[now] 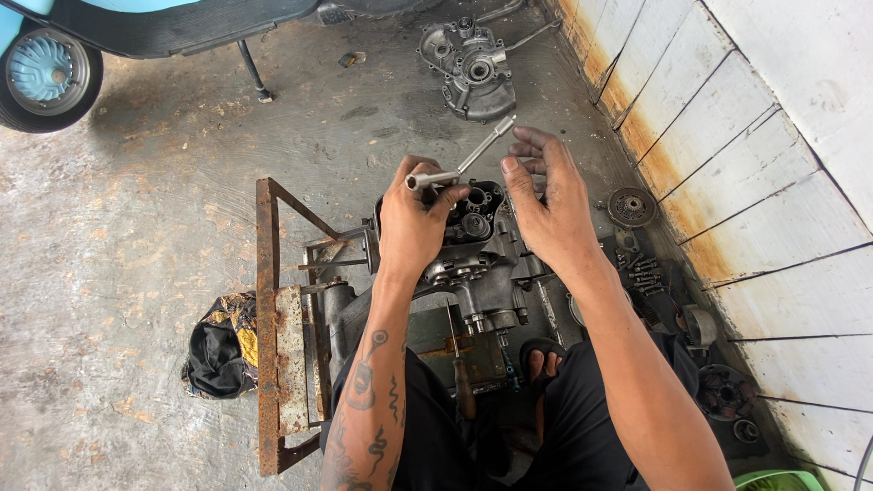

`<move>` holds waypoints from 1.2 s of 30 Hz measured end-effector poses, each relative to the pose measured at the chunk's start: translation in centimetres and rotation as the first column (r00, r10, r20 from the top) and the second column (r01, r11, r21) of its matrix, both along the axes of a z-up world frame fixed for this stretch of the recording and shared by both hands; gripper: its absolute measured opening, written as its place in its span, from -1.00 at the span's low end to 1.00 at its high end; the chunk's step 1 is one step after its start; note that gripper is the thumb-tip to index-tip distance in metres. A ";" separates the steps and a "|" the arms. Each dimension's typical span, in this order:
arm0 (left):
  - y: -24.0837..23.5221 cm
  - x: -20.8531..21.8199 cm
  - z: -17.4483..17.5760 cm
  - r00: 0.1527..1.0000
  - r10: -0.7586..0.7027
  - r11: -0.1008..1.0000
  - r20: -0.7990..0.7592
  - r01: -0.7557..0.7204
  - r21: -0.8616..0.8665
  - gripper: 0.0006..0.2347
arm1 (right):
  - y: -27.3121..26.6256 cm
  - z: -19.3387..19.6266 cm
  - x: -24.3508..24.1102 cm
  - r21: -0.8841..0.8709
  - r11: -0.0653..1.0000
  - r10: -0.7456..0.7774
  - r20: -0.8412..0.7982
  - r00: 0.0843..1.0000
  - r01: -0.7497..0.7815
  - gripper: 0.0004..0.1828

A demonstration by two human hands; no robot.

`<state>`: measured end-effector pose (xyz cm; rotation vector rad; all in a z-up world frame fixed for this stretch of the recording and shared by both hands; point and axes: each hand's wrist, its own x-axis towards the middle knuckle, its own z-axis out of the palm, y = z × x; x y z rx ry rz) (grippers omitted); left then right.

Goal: The person uses a T-handle wrench to tighten bolts on a disassembled engine block mounted on a stand. They repeatedly adjust the wrench and turn it to secure the components.

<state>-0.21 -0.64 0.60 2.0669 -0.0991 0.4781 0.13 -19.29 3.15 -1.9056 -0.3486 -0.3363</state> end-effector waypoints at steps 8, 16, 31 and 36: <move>0.2 0.0 -0.6 0.997 0.051 0.998 0.064 -0.049 -0.025 -0.83 | 0.0 -0.4 0.1 -0.074 0.997 0.022 -0.079 0.997 -0.028 -0.73; 0.1 0.0 -0.3 0.987 0.067 0.996 0.146 -0.058 -0.070 -0.83 | 0.1 -1.7 0.7 -0.310 0.948 -0.002 -0.218 0.976 -0.068 -0.80; -0.9 -2.5 0.3 0.953 0.107 0.924 0.283 0.010 -0.383 -0.91 | -0.8 -3.0 0.9 -0.336 0.940 0.004 -0.177 0.984 -0.064 -0.73; -2.4 -8.4 3.0 0.956 0.020 0.913 0.292 0.102 -0.395 -0.91 | -1.6 -2.4 -1.6 -0.046 0.986 0.161 -0.043 0.986 -0.163 -0.80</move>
